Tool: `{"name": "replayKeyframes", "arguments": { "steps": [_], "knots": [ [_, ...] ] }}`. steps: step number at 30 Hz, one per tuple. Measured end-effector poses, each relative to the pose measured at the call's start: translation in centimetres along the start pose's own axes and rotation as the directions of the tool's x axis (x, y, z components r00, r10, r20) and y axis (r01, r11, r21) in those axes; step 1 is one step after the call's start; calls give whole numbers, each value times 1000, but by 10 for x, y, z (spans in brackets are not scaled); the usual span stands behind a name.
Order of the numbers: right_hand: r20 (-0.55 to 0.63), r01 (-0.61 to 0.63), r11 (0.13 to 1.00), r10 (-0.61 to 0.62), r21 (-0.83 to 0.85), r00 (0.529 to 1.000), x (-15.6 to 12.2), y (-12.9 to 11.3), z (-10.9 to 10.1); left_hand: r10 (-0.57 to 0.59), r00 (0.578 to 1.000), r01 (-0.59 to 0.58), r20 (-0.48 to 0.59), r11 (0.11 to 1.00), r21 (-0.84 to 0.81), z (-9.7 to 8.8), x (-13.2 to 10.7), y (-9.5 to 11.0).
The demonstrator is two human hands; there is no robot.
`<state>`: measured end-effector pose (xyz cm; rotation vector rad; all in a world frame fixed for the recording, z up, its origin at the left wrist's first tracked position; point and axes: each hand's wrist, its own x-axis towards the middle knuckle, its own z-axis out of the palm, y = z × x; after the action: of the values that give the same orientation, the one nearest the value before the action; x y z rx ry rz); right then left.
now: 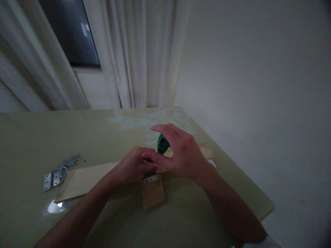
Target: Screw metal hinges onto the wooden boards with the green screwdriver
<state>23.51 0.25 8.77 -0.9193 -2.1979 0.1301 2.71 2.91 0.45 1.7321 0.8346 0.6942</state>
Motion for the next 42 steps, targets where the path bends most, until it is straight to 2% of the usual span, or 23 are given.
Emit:
{"name": "replayKeyframes", "arguments": {
  "steps": [4, 6, 9, 15, 21, 23, 26, 29, 33, 37, 42],
  "knots": [
    [-14, 43, 998, -43, 52, 999, 0, 1, 3, 50, 991, -53, 126, 998, 24, -6, -1, 2],
    [-15, 55, 995, -54, 85, 998, 0, 0, 2, 97, 984, -98, 150, 995, -5, -7, -2, 2],
    [-43, 15, 996, -11, 89, 999, 0, -2, 2, 96, 992, -91, 85, 994, -63, -4, -1, -1],
    [-143, -27, 996, 40, 88, 989, 0, 1, 6, -37, 999, 36, -8, 991, -130, 3, 1, 0],
    [-136, -70, 993, 82, 90, 987, 1, 0, 9, 69, 986, -39, 150, 981, -192, -6, -2, 0],
    [-129, -88, 991, 100, 99, 987, 0, -1, 8, 84, 989, -55, 125, 975, -216, -5, -1, -1],
    [-109, -81, 989, 94, 124, 990, 0, -3, 8, 35, 999, -26, 30, 963, -269, 1, 2, 0],
    [-106, -66, 990, 80, 124, 991, -1, -4, 8, -4, 999, 13, 32, 954, -300, 4, 4, 4],
    [-87, -92, 988, 103, 122, 991, 0, -4, 9, 94, 990, -65, 105, 966, -249, -1, 1, 9],
    [-99, -118, 986, 130, 118, 987, 0, -5, 9, 197, 977, -180, 79, 967, -179, -5, -1, 11],
    [-89, -117, 984, 130, 135, 987, 0, -6, 9, 46, 999, -52, -30, 967, -248, 5, 4, 11]
  ]
}}
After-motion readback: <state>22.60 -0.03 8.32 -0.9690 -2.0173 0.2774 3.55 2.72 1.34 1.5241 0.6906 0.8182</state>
